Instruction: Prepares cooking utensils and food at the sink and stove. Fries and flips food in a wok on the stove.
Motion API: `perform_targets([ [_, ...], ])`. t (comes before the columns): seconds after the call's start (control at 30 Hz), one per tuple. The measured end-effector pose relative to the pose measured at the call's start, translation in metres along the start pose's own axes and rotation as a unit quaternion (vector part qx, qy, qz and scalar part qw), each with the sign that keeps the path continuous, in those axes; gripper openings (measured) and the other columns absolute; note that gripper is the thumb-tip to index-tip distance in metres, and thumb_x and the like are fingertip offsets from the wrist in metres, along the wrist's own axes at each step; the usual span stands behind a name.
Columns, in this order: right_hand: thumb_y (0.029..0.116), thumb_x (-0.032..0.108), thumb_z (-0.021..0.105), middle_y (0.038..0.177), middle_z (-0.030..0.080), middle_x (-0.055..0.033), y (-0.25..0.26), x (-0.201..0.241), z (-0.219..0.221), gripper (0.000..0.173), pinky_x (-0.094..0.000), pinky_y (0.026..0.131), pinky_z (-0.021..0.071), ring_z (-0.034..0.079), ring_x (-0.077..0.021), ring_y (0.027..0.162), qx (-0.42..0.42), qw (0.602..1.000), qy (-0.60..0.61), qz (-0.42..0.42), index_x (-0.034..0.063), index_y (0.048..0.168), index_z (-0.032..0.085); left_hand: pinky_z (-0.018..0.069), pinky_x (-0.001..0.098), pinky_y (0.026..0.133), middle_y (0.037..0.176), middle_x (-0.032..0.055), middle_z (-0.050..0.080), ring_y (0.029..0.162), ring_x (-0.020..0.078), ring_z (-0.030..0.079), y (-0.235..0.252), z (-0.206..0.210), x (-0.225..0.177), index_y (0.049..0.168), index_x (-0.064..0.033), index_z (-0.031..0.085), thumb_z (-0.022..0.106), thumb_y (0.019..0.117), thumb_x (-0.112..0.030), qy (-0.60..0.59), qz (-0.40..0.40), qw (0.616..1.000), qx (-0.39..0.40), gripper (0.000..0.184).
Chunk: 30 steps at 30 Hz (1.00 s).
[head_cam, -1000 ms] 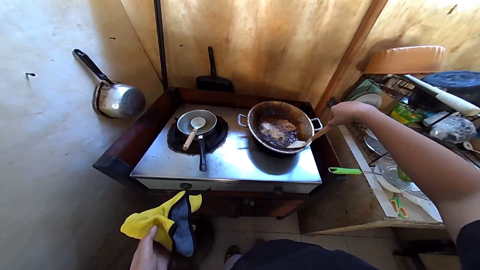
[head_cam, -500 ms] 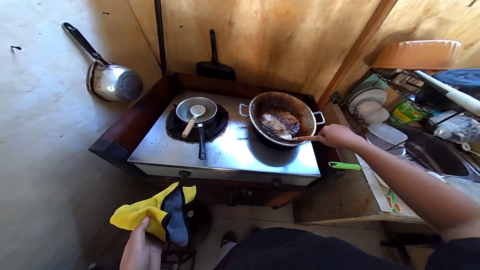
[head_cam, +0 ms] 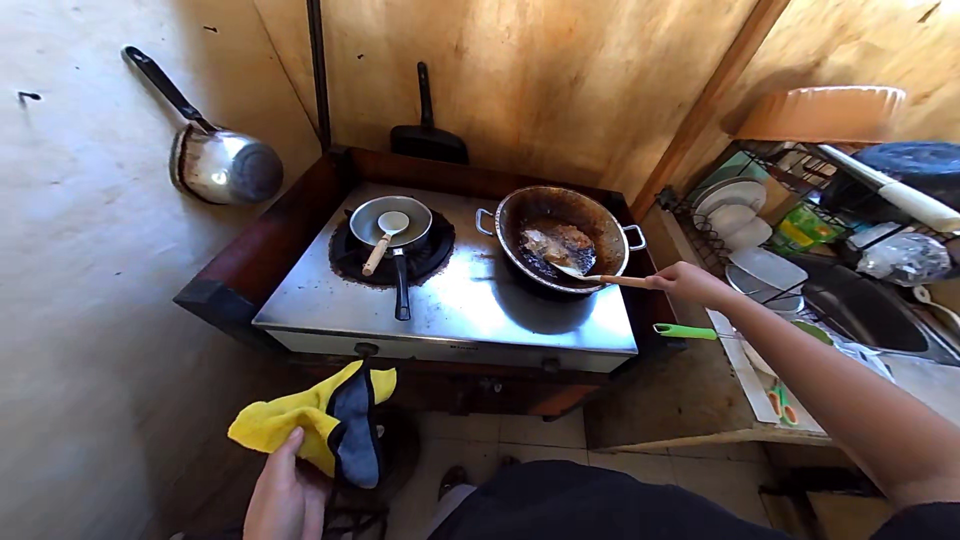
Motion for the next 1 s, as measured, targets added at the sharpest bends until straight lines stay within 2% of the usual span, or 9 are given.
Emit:
perform_targets([
  [0.17,0.1098,0.036,0.048,0.112,0.070,-0.0246,-0.004,0.031,-0.025,0.043,-0.0625,0.097,0.0450,0.064,-0.0408,0.110,0.007,0.992,-0.127,-0.010,0.0012,0.117,0.073,0.0555,0.0264,0.092,0.114,-0.0048,0.065,0.105,0.0017,0.064,-0.001,-0.007,-0.001,0.129,-0.0101,0.052,0.032,0.1097,-0.021,-0.001,0.009,1.000,-0.008,0.029],
  [0.3,0.1066,0.035,0.056,0.096,0.071,-0.0218,0.001,0.057,-0.052,0.038,-0.0635,0.085,0.0484,0.067,-0.0409,0.099,0.001,0.971,-0.237,-0.021,0.0025,0.097,0.075,0.0554,0.0254,0.092,0.113,-0.0061,0.065,0.104,0.0008,0.064,-0.003,-0.009,-0.001,0.128,-0.0110,0.052,0.032,0.1095,-0.021,-0.004,0.011,1.000,-0.006,0.029],
  [0.43,0.1044,0.037,0.060,0.101,0.071,-0.0224,0.009,0.083,-0.074,0.040,-0.0655,0.086,0.0486,0.066,-0.0420,0.103,0.033,0.948,-0.316,0.001,0.0010,0.094,0.074,0.0549,0.0252,0.093,0.114,-0.0057,0.065,0.106,0.0009,0.064,-0.005,-0.008,-0.002,0.129,-0.0104,0.052,0.031,0.1097,-0.021,0.000,0.014,1.000,-0.001,0.030],
  [0.57,0.1049,0.034,0.060,0.098,0.069,-0.0231,0.028,0.088,-0.073,0.040,-0.0637,0.087,0.0486,0.066,-0.0413,0.101,0.066,0.940,-0.332,-0.033,-0.0022,0.091,0.072,0.0554,0.0261,0.092,0.113,-0.0051,0.066,0.105,0.0017,0.064,-0.006,-0.011,0.001,0.128,-0.0110,0.052,0.033,0.1095,-0.022,0.000,0.006,1.000,-0.013,0.029],
  [0.67,0.1044,0.034,0.060,0.096,0.071,-0.0202,0.044,0.072,-0.058,0.037,-0.0638,0.087,0.0494,0.067,-0.0396,0.099,0.050,0.945,-0.316,-0.066,0.0022,0.093,0.075,0.0554,0.0262,0.092,0.112,-0.0050,0.065,0.104,0.0013,0.064,-0.007,-0.014,0.003,0.128,-0.0099,0.052,0.033,0.1094,-0.022,0.011,0.003,1.000,-0.026,0.029],
  [0.77,0.1048,0.031,0.059,0.101,0.073,-0.0195,0.035,0.058,-0.046,0.031,-0.0650,0.090,0.0490,0.068,-0.0405,0.104,0.020,0.953,-0.293,-0.074,0.0055,0.101,0.077,0.0554,0.0263,0.091,0.114,-0.0045,0.064,0.105,0.0011,0.063,-0.009,-0.016,0.005,0.131,-0.0098,0.051,0.033,0.1097,-0.025,0.031,-0.004,0.999,-0.028,0.031],
  [0.83,0.1063,0.034,0.056,0.103,0.073,-0.0183,0.029,0.043,-0.037,0.033,-0.0638,0.090,0.0498,0.068,-0.0396,0.105,0.009,0.957,-0.281,-0.076,0.0087,0.107,0.077,0.0558,0.0269,0.091,0.114,-0.0045,0.064,0.105,0.0016,0.063,-0.009,-0.013,0.005,0.130,-0.0104,0.051,0.033,0.1097,-0.025,0.029,-0.008,0.999,-0.027,0.031],
  [0.9,0.1075,0.036,0.053,0.111,0.073,-0.0210,0.020,0.031,-0.025,0.038,-0.0653,0.093,0.0484,0.066,-0.0420,0.110,0.005,0.966,-0.251,-0.065,0.0078,0.115,0.076,0.0563,0.0265,0.090,0.113,-0.0055,0.065,0.103,0.0013,0.064,-0.009,-0.010,0.004,0.129,-0.0110,0.052,0.033,0.1098,-0.025,0.025,-0.008,0.999,-0.026,0.030],
  [1.0,0.1095,0.036,0.047,0.112,0.070,-0.0250,0.007,0.023,-0.011,0.042,-0.0652,0.093,0.0469,0.065,-0.0447,0.112,0.007,0.977,-0.212,-0.032,0.0040,0.118,0.073,0.0556,0.0267,0.091,0.115,-0.0048,0.064,0.105,0.0020,0.064,-0.007,-0.006,0.004,0.130,-0.0104,0.051,0.032,0.1098,-0.024,0.019,-0.007,1.000,-0.019,0.031],
])
Point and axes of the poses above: each hand's wrist, its own y-axis towards the middle knuckle, its own z-axis out of the palm, x = y × z, the point moved 7 cm from there along y, towards the middle knuckle
